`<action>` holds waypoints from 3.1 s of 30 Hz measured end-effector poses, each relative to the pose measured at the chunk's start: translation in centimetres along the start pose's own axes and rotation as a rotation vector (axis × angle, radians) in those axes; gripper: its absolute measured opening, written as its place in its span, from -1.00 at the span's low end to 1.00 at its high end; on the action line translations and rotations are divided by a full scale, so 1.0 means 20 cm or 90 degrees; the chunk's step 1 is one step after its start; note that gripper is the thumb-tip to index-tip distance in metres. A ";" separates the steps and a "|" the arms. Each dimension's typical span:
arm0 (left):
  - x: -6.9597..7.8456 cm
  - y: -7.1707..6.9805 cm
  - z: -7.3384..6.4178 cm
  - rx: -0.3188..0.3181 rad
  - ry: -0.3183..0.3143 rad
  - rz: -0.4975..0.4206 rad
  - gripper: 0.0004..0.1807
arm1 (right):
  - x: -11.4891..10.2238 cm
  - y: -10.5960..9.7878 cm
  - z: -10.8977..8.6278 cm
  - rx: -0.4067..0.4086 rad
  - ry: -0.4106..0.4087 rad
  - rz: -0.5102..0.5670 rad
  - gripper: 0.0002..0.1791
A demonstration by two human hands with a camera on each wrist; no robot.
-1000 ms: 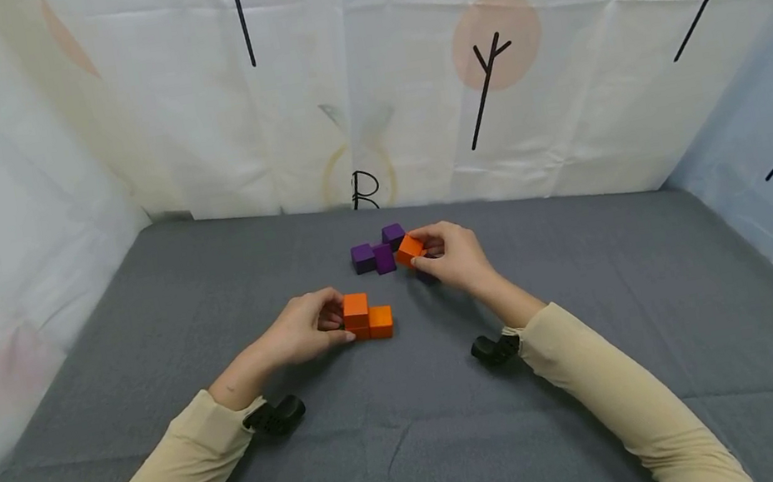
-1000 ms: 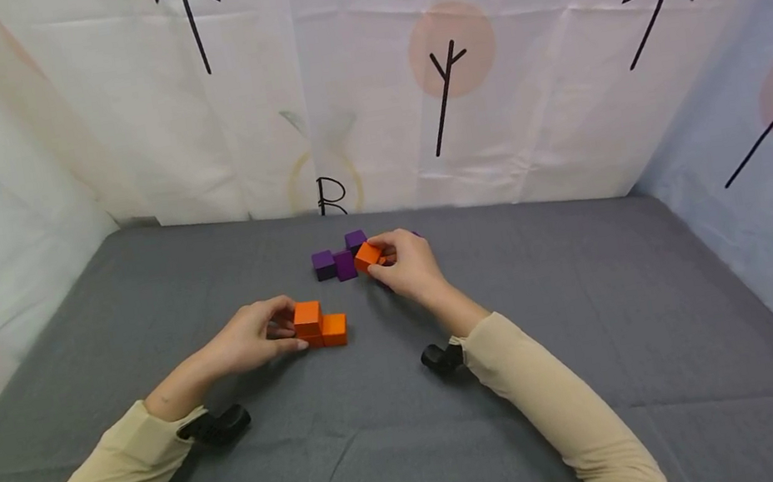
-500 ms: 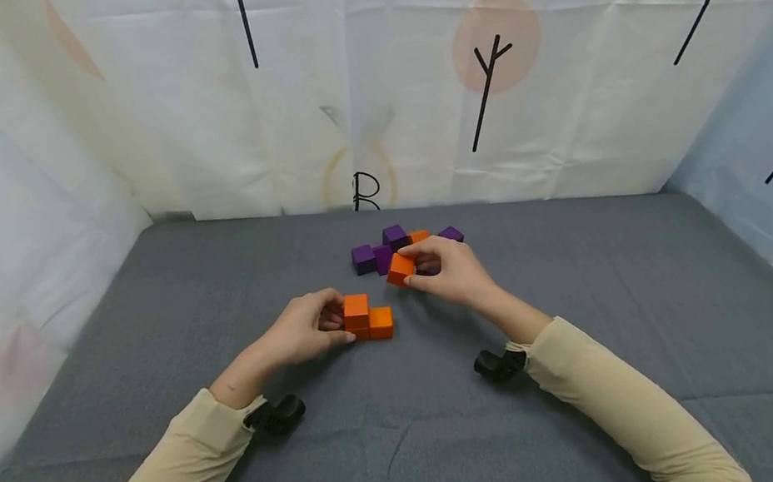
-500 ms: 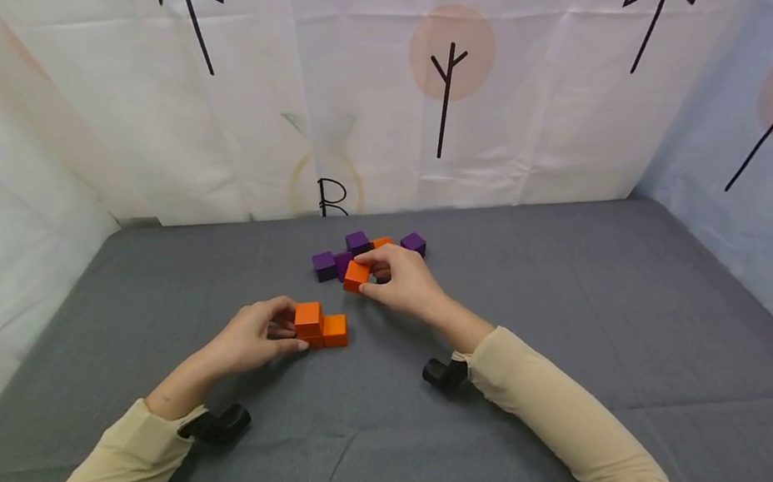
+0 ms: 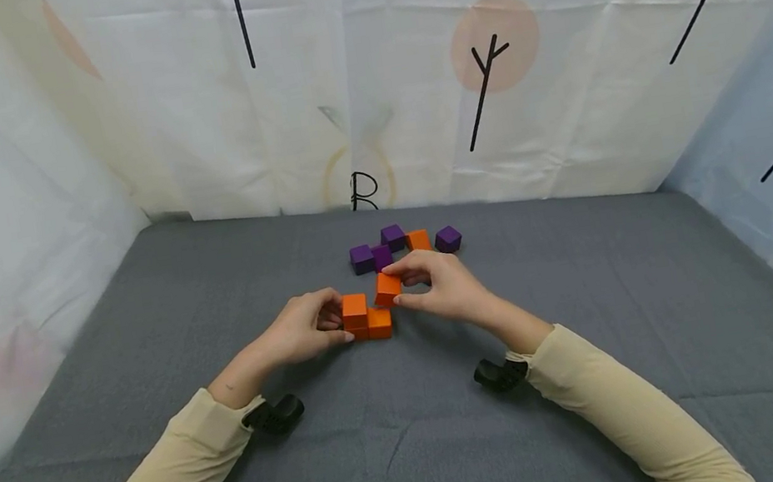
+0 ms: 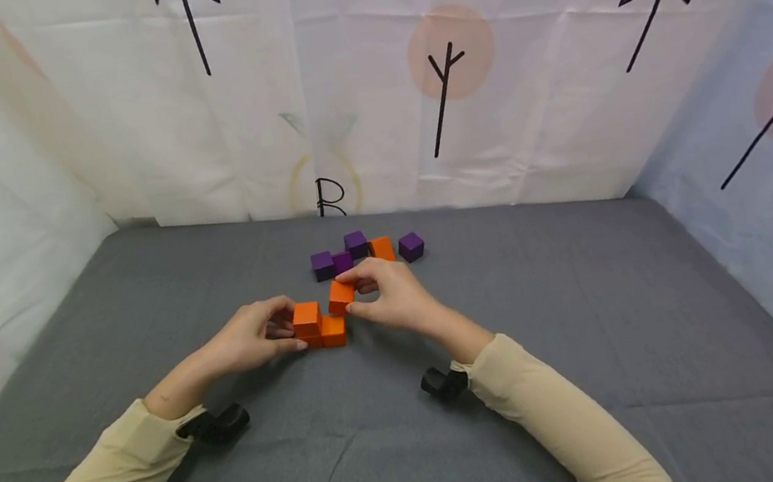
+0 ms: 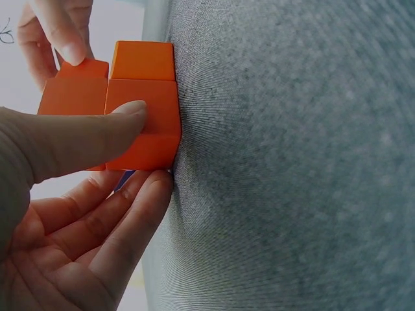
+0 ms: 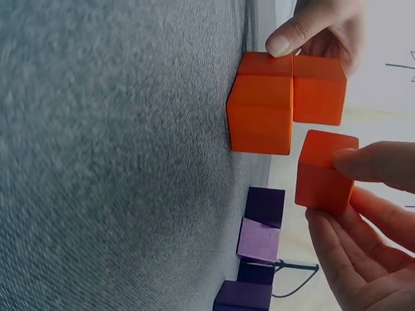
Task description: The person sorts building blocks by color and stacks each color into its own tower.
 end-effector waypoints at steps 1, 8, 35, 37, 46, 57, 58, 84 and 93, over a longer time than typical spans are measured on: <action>0.00 0.00 0.00 0.000 -0.001 0.001 -0.62 | -0.01 0.00 0.00 -0.006 -0.010 0.002 -0.56; 0.00 0.00 0.00 -0.004 -0.009 0.006 -0.62 | -0.05 0.03 -0.02 -0.043 -0.042 -0.003 -0.58; 0.00 0.00 0.00 0.011 -0.003 -0.005 -0.63 | -0.06 0.07 -0.03 -0.079 -0.051 0.001 -0.55; 0.00 0.00 0.00 0.011 -0.003 -0.007 -0.63 | -0.06 0.07 -0.03 -0.080 -0.050 0.003 -0.53; 0.00 0.00 0.00 0.013 -0.007 -0.006 -0.64 | -0.03 0.04 -0.02 -0.071 -0.025 0.012 -0.46; 0.00 0.00 0.00 0.011 -0.012 0.000 -0.63 | 0.06 -0.02 0.00 -0.028 0.058 0.006 -0.61; 0.00 0.00 0.00 0.011 -0.010 -0.001 -0.63 | 0.07 -0.02 0.01 -0.024 0.062 0.003 -0.62; 0.00 0.00 -0.01 0.012 -0.002 -0.008 -0.67 | 0.34 -0.10 0.17 0.174 0.256 -0.159 -0.51; 0.00 0.00 -0.01 0.011 -0.006 -0.010 -0.67 | 0.37 -0.05 0.24 0.127 0.287 -0.246 -0.36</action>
Point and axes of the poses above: each hand's wrist, its own z-axis towards the middle knuckle, its own y-axis out of the palm, x = y × z, the point moved 7 cm from there along z, towards the middle knuckle, and after that the axes turned 13 degrees about x, right-handed, at the moved point
